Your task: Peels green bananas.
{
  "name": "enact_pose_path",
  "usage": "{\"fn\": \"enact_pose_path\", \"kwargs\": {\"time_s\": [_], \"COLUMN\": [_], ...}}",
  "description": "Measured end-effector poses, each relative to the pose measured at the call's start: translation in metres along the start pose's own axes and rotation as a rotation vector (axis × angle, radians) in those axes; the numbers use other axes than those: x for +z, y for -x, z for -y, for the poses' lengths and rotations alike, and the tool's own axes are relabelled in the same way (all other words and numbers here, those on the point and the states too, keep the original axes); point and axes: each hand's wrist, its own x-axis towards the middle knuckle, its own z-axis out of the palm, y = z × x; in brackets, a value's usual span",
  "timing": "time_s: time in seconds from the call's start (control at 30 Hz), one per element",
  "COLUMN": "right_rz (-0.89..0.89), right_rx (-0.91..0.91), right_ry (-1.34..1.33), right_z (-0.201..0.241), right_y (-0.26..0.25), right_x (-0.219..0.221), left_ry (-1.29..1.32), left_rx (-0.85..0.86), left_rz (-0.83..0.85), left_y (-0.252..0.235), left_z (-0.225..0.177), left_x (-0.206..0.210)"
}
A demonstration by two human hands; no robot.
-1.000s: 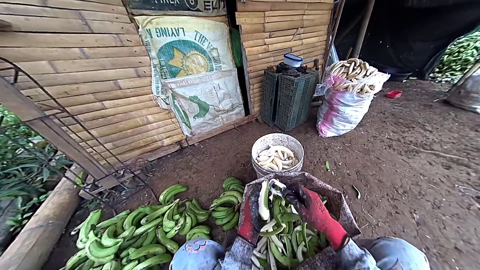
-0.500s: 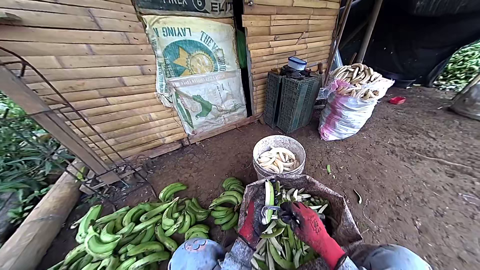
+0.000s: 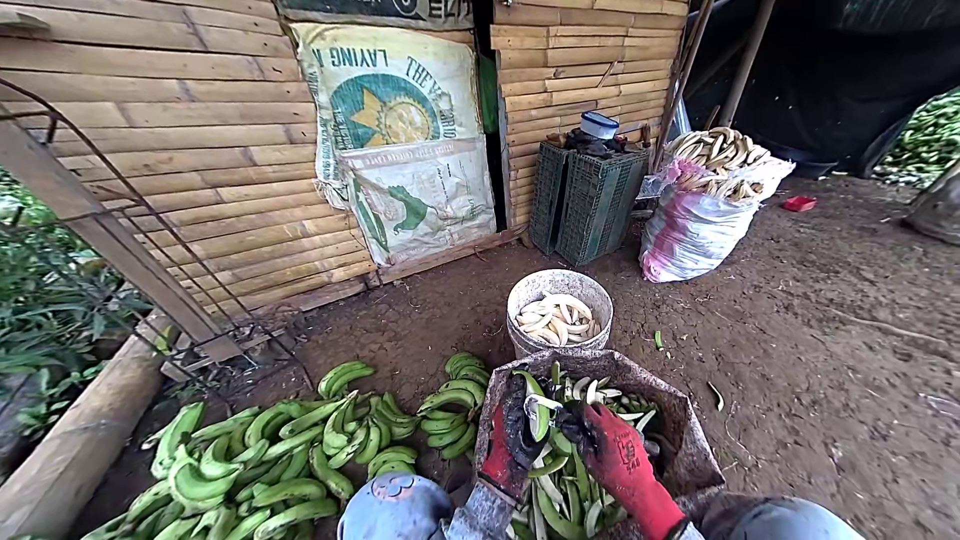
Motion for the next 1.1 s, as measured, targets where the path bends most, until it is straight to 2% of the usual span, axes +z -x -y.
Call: {"fn": "enact_pose_path", "kwargs": {"time_s": [0.03,0.13,0.2,0.27,0.33,0.43,0.47,0.53,0.6,0.63,0.7,0.77,0.83,0.9,1.0,1.03,1.1], "right_rz": [0.004,-0.041,-0.105,-0.094,-0.021,0.185,0.195,0.091,-0.104,-0.200,-0.279,-0.273,-0.279,-0.271,-0.185,-0.178,-0.163], "right_rx": [0.023,-0.013,-0.050,-0.001,0.095,0.308,0.364,0.343,0.135,-0.013,-0.274,-0.416,-0.436,-0.369,-0.165,-0.106,0.026], "right_ry": [0.015,0.049,0.091,0.074,0.013,0.025,0.038,-0.025,-0.116,-0.152,-0.152,-0.037,0.049,0.045,-0.096,-0.134,-0.183], "right_z": [-0.001,-0.004,-0.007,-0.008,-0.017,-0.033,-0.037,-0.037,-0.032,-0.031,-0.028,-0.027,-0.024,-0.020,-0.017,-0.018,-0.024], "right_y": [-0.005,-0.008,-0.009,-0.014,-0.027,-0.047,-0.050,-0.045,-0.028,-0.018,-0.005,-0.001,-0.003,-0.009,-0.018,-0.021,-0.028], "right_x": [-0.002,0.000,0.005,0.002,-0.007,-0.023,-0.026,-0.026,-0.017,-0.009,0.003,0.008,0.010,0.011,0.011,0.011,0.007], "left_ry": [-0.066,-0.544,-0.674,-0.733,-0.927,-1.356,-1.346,-1.054,-0.619,-0.435,-0.086,0.133,0.080,-0.249,-0.733,-0.802,-0.945], "left_rx": [0.034,0.136,0.168,0.189,0.138,0.074,0.099,0.145,0.059,0.017,-0.034,-0.137,-0.112,0.060,0.255,0.266,0.181], "left_rz": [-0.030,-0.190,-0.261,-0.255,-0.089,0.330,0.370,0.193,-0.057,-0.130,-0.160,-0.163,-0.155,-0.142,-0.091,-0.101,-0.069], "left_y": [0.002,0.010,0.011,0.019,0.033,0.042,0.042,0.028,0.010,0.006,-0.001,-0.006,-0.004,0.004,0.010,0.012,0.026], "left_z": [0.000,-0.006,-0.005,-0.003,-0.006,-0.011,-0.007,0.003,0.000,-0.005,-0.013,-0.014,-0.011,-0.006,-0.004,-0.003,-0.006], "left_x": [0.006,0.017,0.021,0.024,0.029,0.024,0.022,0.015,0.012,0.011,0.002,-0.001,-0.001,0.002,0.005,0.006,0.010]}}
